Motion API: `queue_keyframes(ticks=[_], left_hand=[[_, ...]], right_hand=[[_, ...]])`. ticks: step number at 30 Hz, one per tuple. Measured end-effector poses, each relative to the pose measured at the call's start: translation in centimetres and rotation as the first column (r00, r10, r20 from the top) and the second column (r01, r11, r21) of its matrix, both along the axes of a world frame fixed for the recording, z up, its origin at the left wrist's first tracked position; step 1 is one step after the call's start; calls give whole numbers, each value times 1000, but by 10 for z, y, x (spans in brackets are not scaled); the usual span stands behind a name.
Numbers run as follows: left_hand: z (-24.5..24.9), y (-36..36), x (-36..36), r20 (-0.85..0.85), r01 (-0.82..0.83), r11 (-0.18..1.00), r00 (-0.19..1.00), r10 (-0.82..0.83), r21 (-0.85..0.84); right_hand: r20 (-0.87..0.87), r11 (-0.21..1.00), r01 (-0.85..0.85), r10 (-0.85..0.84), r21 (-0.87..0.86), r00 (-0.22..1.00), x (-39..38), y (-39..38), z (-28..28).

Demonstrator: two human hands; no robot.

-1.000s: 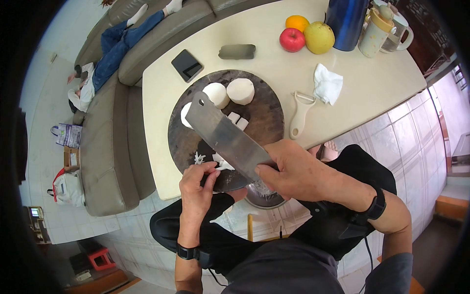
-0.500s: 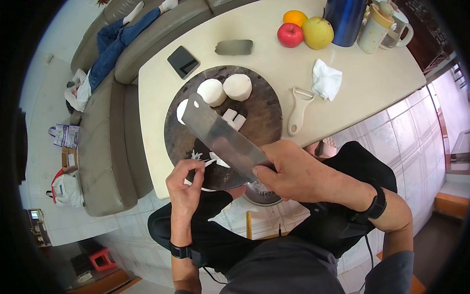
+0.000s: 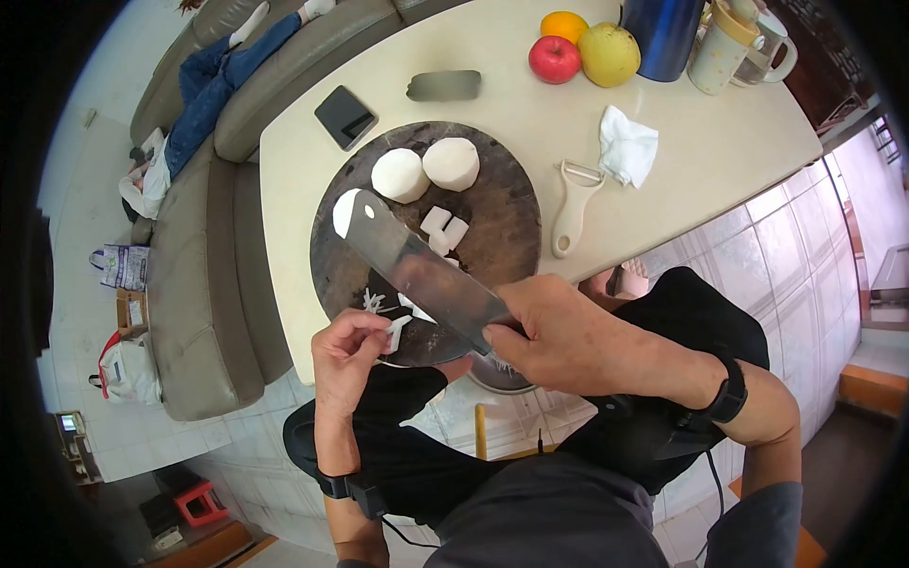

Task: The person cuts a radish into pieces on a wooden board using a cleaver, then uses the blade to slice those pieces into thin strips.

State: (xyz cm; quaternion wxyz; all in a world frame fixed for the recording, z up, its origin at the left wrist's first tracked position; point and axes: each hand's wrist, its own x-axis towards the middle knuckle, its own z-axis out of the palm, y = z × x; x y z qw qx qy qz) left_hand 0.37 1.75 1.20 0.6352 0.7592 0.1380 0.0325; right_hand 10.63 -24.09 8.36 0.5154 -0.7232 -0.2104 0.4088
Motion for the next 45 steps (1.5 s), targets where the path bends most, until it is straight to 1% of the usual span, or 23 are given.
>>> queue_keyframes(ticks=[2, 3, 5, 6, 8, 12, 14, 16, 17, 19, 21, 23, 27, 28, 29, 30, 32, 36, 38, 39, 41, 43, 45], left_hand=[[-3, 3, 0, -81, 24, 999, 997, -20, 43], [-3, 4, 0, -81, 24, 999, 997, -20, 44], [-5, 4, 0, -63, 47, 978, 997, -35, 202], [-3, 2, 1, -64, 48, 979, 997, -36, 198], [6, -4, 3, -48, 90, 908, 996, -77, 409], [17, -18, 4, -69, 67, 889, 997, -40, 453], [15, -20, 4, -59, 69, 817, 997, -43, 573], [11, -20, 4, -51, 75, 795, 997, -56, 602], [9, -20, 4, -42, 84, 772, 996, -74, 631], [9, -22, 5, -34, 71, 769, 997, -65, 635], [8, -22, 3, -36, 63, 768, 998, -52, 637], [8, -21, 3, 13, 62, 768, 996, -91, 638], [10, -17, 3, 17, 77, 759, 993, -115, 647], [10, -16, 3, 67, 76, 732, 984, -165, 677], [9, -15, 3, 115, 73, 704, 970, -215, 706], [10, -14, 3, 114, 74, 705, 970, -215, 706], [11, -13, 1, 58, 164, 737, 962, -265, 656], [16, -12, -1, 9, 193, 757, 967, -254, 625], [16, -12, -5, 16, 211, 680, 950, -311, 702], [18, -13, -7, 14, 213, 680, 950, -312, 701], [22, -15, -12, -20, 233, 620, 943, -332, 749], [21, -14, -16, -9, 223, 614, 943, -332, 757], [16, -11, -17, 5, 210, 609, 944, -331, 765]], right_hand=[[10, 1000, -2, 2, -7, 1000, -2, 1, 0], [20, 1000, -4, 4, -15, 1000, -2, 1, -1], [29, 1000, -5, 5, 9, 1000, -2, 1, -3], [39, 999, -6, 5, 31, 999, -2, 1, -4], [41, 1000, -2, 1, 20, 999, -2, 1, -2], [40, 1000, -4, 3, 27, 999, -2, 1, 0], [29, 999, -12, 11, 34, 1000, -1, 1, 4], [19, 999, -25, 24, 44, 1000, -2, 2, 3], [47, 1000, -20, 19, 14, 999, -4, 1, -1], [89, 1000, -16, 17, -9, 996, -3, 2, -2], [68, 999, -11, 9, 32, 998, -4, 1, -2], [59, 1000, -10, 8, 25, 998, -4, 1, -2], [75, 1000, -16, 16, -1, 997, -5, 0, -3], [75, 1000, -16, 16, 0, 997, -5, 0, -3], [115, 1000, -15, 14, 9, 993, -6, 1, -5], [155, 1000, -15, 13, 17, 988, -6, 1, -5], [169, 1000, -16, 13, 12, 986, -6, 1, -3], [200, 1000, -14, 16, -10, 980, -7, 1, -6], [206, 1000, -16, 16, -2, 978, -7, 0, -6], [215, 1000, -18, 16, 8, 976, -7, 0, -6], [194, 1000, -25, 27, -14, 981, -6, 0, -3], [181, 999, -30, 35, -29, 983, -6, 0, -2], [226, 999, -30, 36, -30, 974, -7, 0, -5]])
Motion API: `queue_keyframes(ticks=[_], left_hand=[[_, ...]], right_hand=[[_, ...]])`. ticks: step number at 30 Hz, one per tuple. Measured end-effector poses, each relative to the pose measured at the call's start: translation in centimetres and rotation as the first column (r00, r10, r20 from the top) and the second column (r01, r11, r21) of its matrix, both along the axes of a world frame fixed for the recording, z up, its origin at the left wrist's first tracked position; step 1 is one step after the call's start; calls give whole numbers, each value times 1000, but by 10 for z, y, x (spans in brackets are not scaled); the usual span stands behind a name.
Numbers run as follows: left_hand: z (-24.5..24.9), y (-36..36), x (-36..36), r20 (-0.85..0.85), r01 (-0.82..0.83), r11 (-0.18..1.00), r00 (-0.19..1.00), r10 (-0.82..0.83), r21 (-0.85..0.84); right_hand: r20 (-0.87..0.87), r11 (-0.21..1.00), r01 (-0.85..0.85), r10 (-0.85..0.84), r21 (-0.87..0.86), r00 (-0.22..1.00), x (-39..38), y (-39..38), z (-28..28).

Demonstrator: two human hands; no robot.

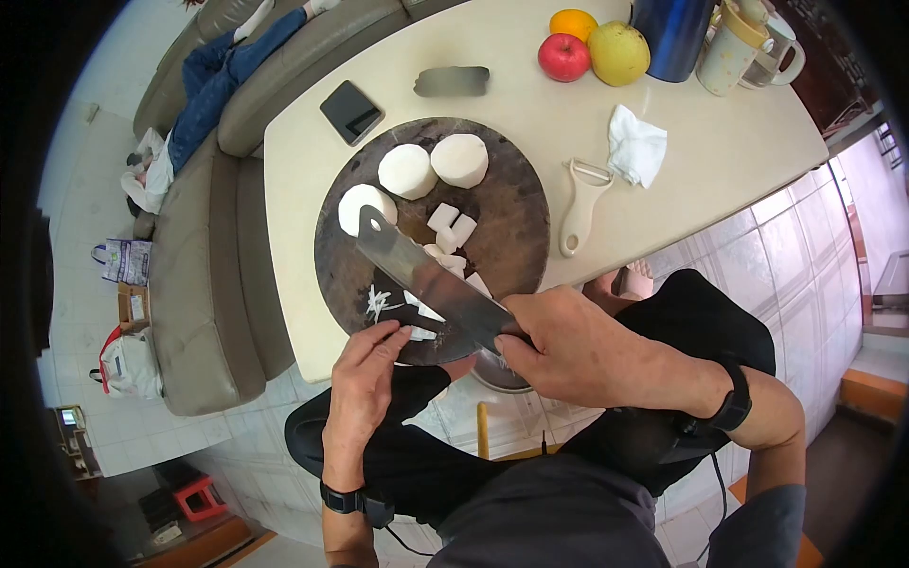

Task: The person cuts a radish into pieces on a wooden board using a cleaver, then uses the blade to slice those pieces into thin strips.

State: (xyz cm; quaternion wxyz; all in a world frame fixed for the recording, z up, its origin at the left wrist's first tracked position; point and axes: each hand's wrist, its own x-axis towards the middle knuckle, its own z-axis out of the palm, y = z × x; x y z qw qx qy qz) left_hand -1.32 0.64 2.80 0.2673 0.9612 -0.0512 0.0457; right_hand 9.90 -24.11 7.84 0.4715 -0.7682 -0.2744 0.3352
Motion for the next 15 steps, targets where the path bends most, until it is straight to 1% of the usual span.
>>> queue_keyframes(ticks=[2, 3, 5, 6, 8, 9, 10, 11, 12, 14, 15], left_hand=[[-8, 5, 0, 113, -33, 997, 993, 41, -75], [-7, 4, -1, 113, -33, 997, 993, 41, -76], [-5, 1, -2, 75, -180, 968, 978, 196, -175], [-7, 1, -4, 72, -182, 968, 978, 197, -175], [-15, 1, -9, -29, -315, 847, 942, 335, -428], [-18, -1, -11, -32, -317, 847, 941, 336, -427], [-21, -5, -14, -114, -372, 674, 911, 395, -638], [-23, -9, -16, -209, -409, 449, 878, 430, -794], [-22, -13, -17, -210, -411, 450, 877, 432, -793], [-22, -22, -18, -267, -460, 344, 835, 481, -819], [-26, -24, -19, -248, -463, 356, 825, 508, -812]], right_hand=[[2, 1000, -1, 1, -3, 1000, 0, 0, -1], [3, 1000, -3, 3, -7, 1000, 0, 0, -2], [16, 1000, 0, 0, -2, 1000, 0, 0, -2], [26, 1000, 3, -3, 4, 1000, -1, 0, -3], [10, 1000, 0, 0, -12, 1000, -1, 1, 0], [-2, 1000, -1, 1, -28, 1000, -2, 1, 1], [-6, 1000, -1, 1, -29, 1000, -2, 0, 0], [8, 999, -19, 19, -41, 1000, -3, 0, 0], [24, 998, -37, 38, -51, 999, -3, 0, -1], [18, 999, -42, 43, -23, 999, -4, 0, -2], [12, 999, -46, 46, 1, 999, -5, 0, -2]])
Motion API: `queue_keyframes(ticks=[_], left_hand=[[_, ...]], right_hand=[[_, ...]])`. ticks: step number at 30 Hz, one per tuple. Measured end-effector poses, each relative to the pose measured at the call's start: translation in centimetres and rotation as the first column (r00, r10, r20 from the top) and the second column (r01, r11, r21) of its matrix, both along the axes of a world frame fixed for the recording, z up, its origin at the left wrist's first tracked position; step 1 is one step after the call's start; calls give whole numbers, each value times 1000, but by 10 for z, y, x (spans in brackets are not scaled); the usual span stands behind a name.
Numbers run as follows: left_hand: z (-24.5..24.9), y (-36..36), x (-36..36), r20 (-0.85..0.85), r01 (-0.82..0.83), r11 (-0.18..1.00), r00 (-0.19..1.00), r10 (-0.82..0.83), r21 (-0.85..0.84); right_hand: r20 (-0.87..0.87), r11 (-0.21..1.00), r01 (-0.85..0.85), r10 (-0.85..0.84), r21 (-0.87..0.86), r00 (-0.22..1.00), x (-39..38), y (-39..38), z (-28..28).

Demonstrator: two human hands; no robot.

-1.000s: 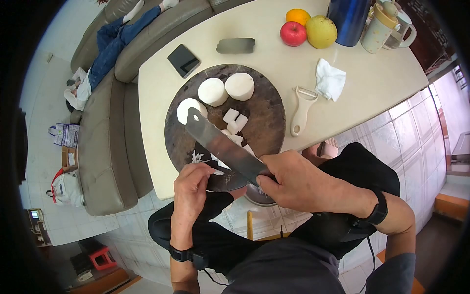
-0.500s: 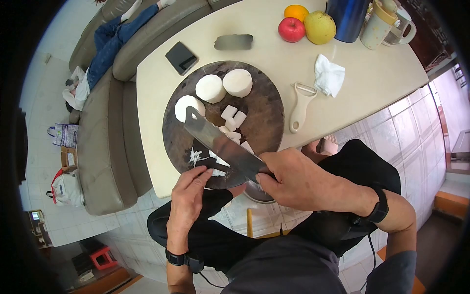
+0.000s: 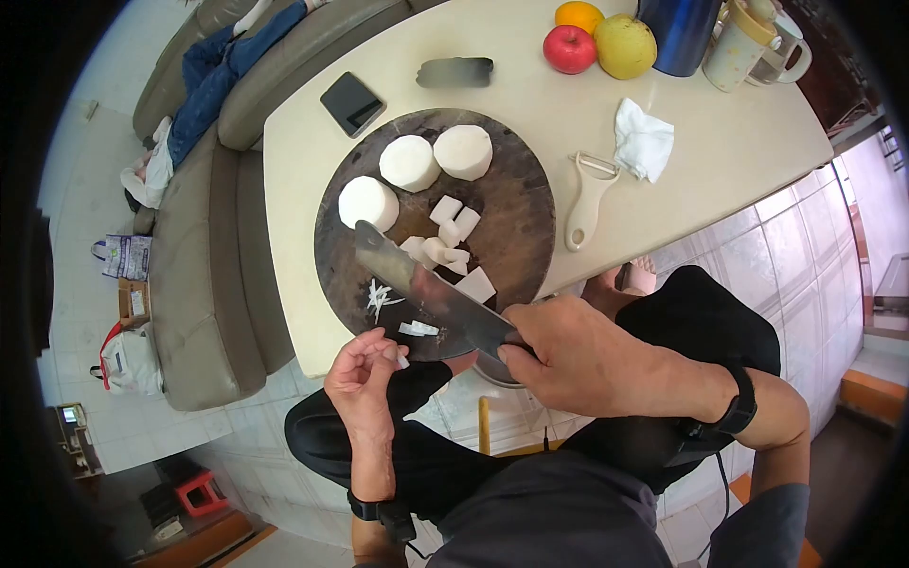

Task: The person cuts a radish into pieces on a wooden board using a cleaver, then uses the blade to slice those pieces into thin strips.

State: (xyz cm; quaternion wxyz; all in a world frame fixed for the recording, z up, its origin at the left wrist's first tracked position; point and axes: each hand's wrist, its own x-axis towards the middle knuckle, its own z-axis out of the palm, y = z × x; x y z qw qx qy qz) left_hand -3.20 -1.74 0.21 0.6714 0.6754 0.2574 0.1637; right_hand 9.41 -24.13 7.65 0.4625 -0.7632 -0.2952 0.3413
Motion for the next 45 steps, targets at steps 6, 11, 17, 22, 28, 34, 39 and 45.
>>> queue_keyframes(ticks=[6, 11, 17, 22, 28, 34, 39, 45], left_hand=[[-1, -16, 4, -41, -133, 990, 990, 132, -41], [-17, -15, -4, 10, -139, 977, 990, 139, 163], [-13, -12, -1, -67, -100, 894, 987, 143, 437], [-2, -12, -2, 14, 24, 586, 998, -61, 810], [-7, -8, -2, -70, 148, 405, 977, -200, 902], [-4, -5, 0, -117, 199, 356, 964, -240, 913], [-1, -4, 3, -144, 234, 348, 953, -265, 908], [-1, -3, 3, -191, 277, 342, 945, -264, 898]], right_hand=[[43, 1000, -19, 20, -23, 999, -1, -2, -5], [134, 995, -73, 83, -73, 988, -10, -5, -8], [244, 987, -154, 162, -53, 956, -17, -5, -17], [340, 983, -145, 175, -110, 924, -15, -7, -12], [281, 909, -317, 390, -273, 877, -10, -27, 14], [284, 892, -321, 413, -319, 865, -12, -36, 13], [315, 902, -303, 397, -308, 862, -13, -36, 13], [325, 905, -291, 389, -311, 862, -13, -34, 11]])
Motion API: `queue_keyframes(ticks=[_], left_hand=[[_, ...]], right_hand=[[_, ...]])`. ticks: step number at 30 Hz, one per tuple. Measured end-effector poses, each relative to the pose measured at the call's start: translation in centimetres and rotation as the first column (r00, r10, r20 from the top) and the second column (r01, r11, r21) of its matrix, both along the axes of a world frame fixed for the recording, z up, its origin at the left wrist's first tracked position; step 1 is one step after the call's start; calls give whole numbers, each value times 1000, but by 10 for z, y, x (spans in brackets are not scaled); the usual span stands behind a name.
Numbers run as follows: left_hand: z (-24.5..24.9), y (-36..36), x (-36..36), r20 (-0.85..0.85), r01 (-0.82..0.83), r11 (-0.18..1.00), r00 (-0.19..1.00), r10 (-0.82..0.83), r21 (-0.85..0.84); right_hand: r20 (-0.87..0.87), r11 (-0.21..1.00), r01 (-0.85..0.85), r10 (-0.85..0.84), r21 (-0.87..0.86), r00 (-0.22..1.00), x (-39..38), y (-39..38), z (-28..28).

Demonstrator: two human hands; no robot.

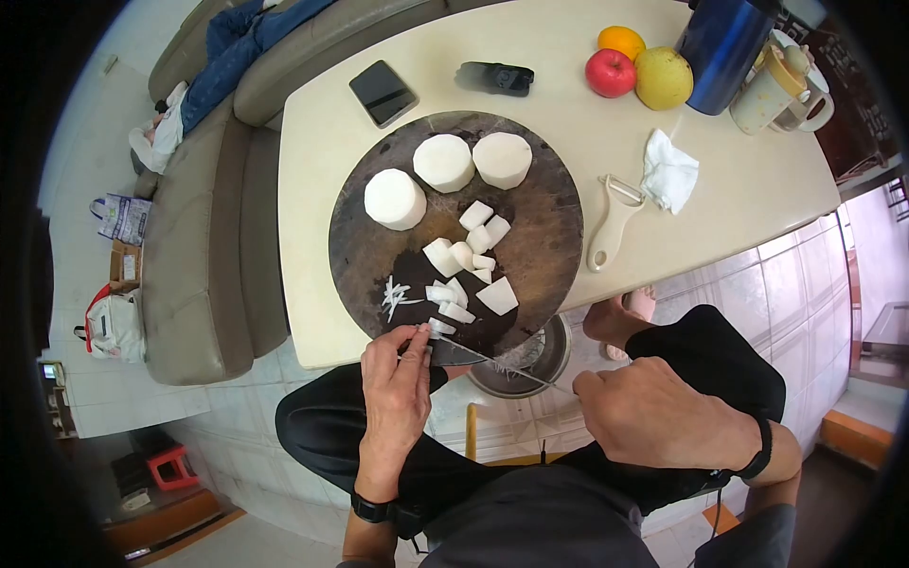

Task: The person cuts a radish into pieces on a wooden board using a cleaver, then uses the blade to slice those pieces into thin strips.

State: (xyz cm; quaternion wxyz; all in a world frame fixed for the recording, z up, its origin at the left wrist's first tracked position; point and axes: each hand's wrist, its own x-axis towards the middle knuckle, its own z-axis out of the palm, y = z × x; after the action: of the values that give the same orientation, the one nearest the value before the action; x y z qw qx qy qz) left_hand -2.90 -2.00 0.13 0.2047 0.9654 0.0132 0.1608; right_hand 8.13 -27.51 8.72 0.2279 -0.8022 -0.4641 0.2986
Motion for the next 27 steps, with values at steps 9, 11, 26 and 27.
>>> queue_keyframes(ticks=[9, 11, 26, 27], left_hand=[[3, -6, 3, -15, -94, 993, 996, 93, -75], [1, -4, 4, -15, -76, 992, 997, 75, -97], [0, -5, 3, 65, -13, 997, 998, 18, -72], [0, -5, 4, 75, -11, 997, 997, 16, -71]], right_hand=[[-31, 998, 59, -58, 29, 998, -2, 0, -7], [-36, 998, 58, -57, 23, 998, -2, 0, -7], [57, 998, 45, -48, 47, 997, 0, -6, -1], [55, 997, 48, -51, 61, 997, 0, -7, -2]])
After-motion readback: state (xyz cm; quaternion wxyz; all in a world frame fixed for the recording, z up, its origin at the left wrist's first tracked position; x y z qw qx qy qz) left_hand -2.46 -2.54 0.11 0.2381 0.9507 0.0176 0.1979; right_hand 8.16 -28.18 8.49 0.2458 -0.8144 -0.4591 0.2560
